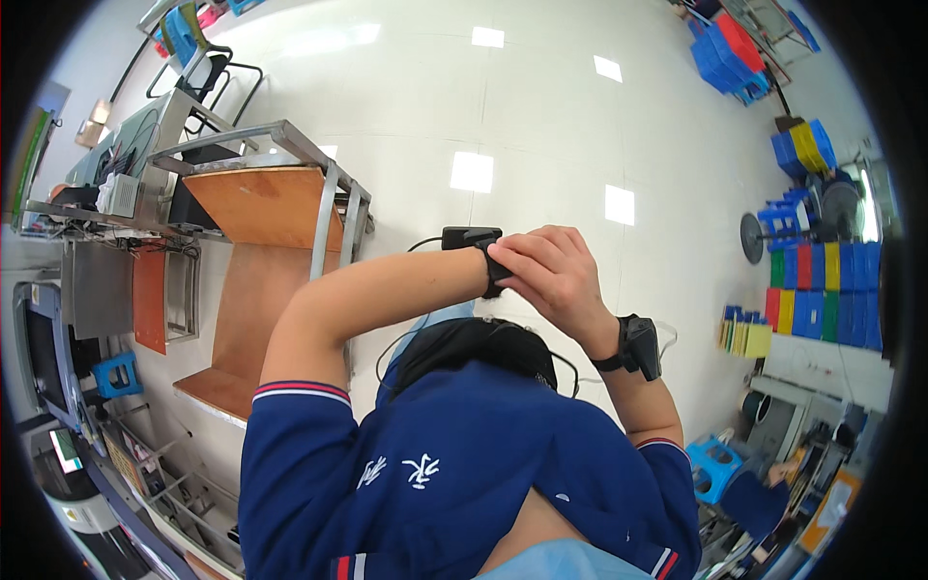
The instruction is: Testing green circuit boards using a specialized press-style testing machine and sorting them based on pass/fail results.
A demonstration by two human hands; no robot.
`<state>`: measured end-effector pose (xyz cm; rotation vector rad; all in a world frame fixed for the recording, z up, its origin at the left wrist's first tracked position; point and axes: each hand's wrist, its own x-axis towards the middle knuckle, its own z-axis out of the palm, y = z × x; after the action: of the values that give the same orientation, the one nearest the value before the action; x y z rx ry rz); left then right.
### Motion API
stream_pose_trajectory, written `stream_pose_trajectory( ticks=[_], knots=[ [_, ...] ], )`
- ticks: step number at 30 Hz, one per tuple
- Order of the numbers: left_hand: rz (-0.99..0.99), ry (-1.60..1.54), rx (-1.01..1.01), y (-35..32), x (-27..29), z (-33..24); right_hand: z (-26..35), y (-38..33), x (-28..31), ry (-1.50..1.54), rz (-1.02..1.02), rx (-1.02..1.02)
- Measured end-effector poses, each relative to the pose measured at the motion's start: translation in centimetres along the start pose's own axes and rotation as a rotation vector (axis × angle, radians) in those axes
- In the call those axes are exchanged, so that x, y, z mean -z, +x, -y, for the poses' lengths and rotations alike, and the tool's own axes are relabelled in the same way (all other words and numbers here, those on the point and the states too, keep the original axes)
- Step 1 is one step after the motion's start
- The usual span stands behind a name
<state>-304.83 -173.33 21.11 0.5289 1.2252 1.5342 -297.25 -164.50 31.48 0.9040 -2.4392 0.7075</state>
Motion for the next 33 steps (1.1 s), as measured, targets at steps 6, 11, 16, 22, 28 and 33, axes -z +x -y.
stream_pose_trajectory(
  ticks=[6,11,16,22,28,33],
  knots=[
    [-0.041,0.183,-0.173,5.0,13.5,-8.0,-12.1,12.1,-3.5,0.092,-0.027,0.032],
    [-0.079,0.254,-0.243,9.4,22.2,-14.7,-20.9,20.3,-4.5,0.336,0.044,-0.125],
    [-0.128,0.313,-0.293,13.8,31.6,-20.5,-30.7,27.6,-7.1,0.937,0.111,-0.507],
    [-0.273,0.075,-0.357,18.8,44.2,-27.0,-42.1,38.0,-11.7,0.446,0.019,0.027],
    [-0.686,-0.861,-0.299,20.6,55.9,-33.9,-49.7,48.3,-17.0,0.292,-0.082,0.395],
    [-0.709,-0.947,-0.379,17.5,63.3,-33.6,-55.0,55.8,-24.4,0.314,0.005,0.451]
  ],
)
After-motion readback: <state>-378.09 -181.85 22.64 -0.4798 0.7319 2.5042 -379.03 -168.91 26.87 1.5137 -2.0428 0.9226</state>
